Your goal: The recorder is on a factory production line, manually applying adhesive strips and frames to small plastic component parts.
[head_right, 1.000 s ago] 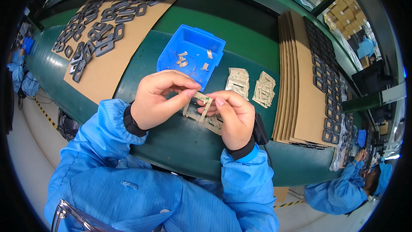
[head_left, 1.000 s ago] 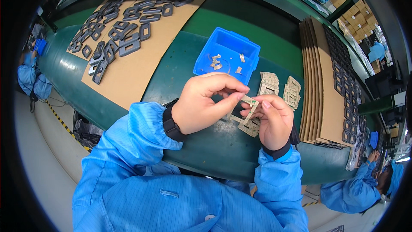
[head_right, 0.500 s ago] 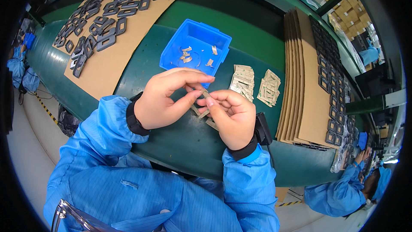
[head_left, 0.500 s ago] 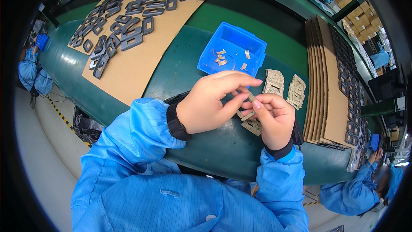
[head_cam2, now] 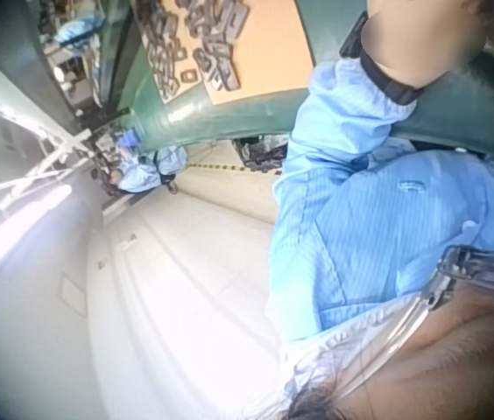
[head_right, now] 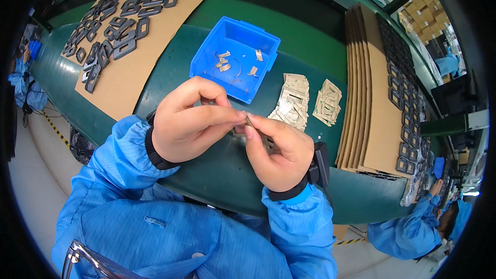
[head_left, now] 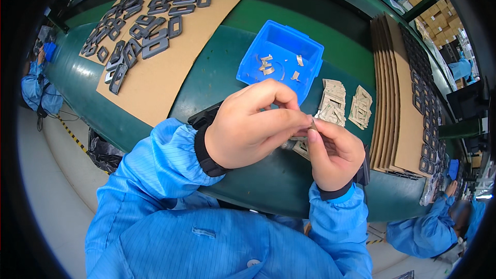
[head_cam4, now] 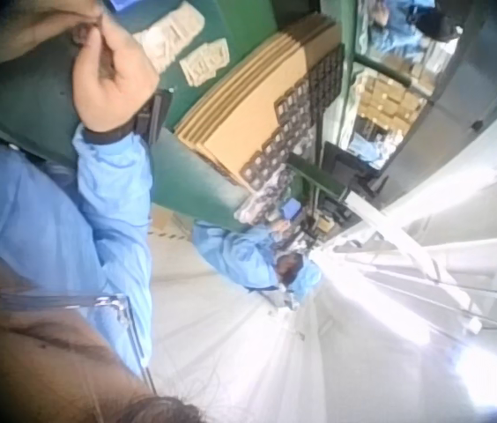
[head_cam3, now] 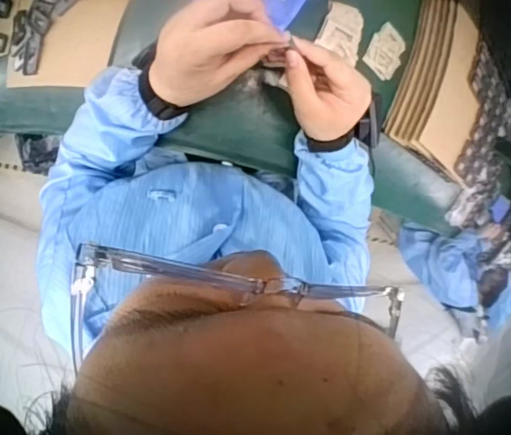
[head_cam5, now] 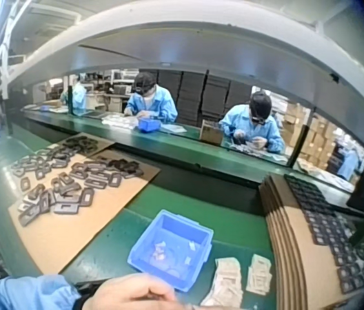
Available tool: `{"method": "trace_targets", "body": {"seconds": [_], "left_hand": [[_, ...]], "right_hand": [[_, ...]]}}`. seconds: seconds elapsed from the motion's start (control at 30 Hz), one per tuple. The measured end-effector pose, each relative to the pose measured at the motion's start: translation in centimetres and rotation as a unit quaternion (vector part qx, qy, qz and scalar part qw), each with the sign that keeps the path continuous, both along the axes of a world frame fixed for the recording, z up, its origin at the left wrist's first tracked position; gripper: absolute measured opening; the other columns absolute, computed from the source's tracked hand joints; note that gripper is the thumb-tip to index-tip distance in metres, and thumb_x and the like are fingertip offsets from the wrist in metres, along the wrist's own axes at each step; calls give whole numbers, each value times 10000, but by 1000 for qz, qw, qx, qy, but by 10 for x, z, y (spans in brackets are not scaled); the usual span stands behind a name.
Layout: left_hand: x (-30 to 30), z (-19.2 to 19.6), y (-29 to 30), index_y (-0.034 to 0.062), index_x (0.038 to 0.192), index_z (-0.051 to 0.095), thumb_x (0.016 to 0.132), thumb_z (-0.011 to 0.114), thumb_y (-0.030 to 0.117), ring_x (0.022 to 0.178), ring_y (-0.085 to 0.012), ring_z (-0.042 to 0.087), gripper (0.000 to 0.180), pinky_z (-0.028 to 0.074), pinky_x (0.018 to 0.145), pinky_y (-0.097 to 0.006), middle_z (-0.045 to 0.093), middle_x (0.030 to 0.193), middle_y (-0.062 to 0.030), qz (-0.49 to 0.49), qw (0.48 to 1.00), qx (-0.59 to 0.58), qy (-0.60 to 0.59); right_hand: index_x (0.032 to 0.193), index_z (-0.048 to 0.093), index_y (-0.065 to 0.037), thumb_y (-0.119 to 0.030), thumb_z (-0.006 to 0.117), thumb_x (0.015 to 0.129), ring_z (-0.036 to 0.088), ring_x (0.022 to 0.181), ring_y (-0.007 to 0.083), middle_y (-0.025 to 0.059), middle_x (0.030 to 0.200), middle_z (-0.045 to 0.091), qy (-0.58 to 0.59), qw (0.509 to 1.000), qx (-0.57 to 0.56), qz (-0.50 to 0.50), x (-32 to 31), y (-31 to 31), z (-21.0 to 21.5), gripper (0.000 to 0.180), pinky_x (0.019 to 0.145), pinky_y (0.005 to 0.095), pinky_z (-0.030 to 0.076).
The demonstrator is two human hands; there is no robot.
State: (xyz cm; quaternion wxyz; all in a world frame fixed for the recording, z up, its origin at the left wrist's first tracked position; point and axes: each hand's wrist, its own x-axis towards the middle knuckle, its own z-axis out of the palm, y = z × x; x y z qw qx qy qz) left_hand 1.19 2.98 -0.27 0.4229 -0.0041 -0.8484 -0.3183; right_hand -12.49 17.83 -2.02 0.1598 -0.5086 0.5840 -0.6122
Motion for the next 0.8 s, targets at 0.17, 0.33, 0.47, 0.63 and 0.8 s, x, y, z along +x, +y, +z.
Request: {"method": "trace_targets", "body": {"seconds": [0.17, 0.33, 0.47, 0.63, 0.8], "left_hand": [[-3, -4, -3, 62, 1020, 762, 745, 816, -24, 787, -174, 650, 293, 529, 657, -274, 640, 937, -65, -29, 1000, -1, 13], [-1, -4, -5, 63, 1026, 761, 745, 816, -21, 790, -188, 656, 299, 532, 662, -279, 656, 948, -64, -35, 999, -23, 11], [-1, -5, -6, 68, 1032, 758, 745, 814, -23, 790, -192, 658, 306, 527, 655, -282, 658, 952, -63, -40, 998, -33, 19], [-4, -6, -7, 65, 1021, 754, 743, 814, -27, 780, -192, 650, 299, 520, 646, -284, 652, 944, -61, -46, 998, -33, 20], [-5, -5, -4, 45, 981, 742, 754, 771, -90, 768, -179, 635, 266, 510, 639, -280, 635, 927, -69, -50, 999, 4, 10]], "right_hand": [[1150, 694, 51, 107, 658, 855, 750, 811, 229, 167, 901, 748, 68, 997, -25, -15, 0, 2, 4, 302, 723, 291, 582], [1147, 697, 50, 102, 676, 835, 743, 766, 235, 166, 880, 745, 109, 993, -30, -18, 0, 4, 8, 317, 688, 295, 576], [1137, 704, 42, 95, 689, 822, 737, 733, 244, 162, 862, 741, 141, 989, -27, -22, -2, 4, 10, 319, 661, 300, 572], [1124, 708, 40, 105, 686, 807, 734, 720, 252, 162, 861, 740, 146, 988, -49, -22, -4, 2, 5, 325, 656, 304, 569], [1113, 710, 44, 108, 685, 798, 734, 721, 254, 164, 864, 741, 149, 987, -53, -17, -4, 0, 6, 322, 659, 306, 569]]}}
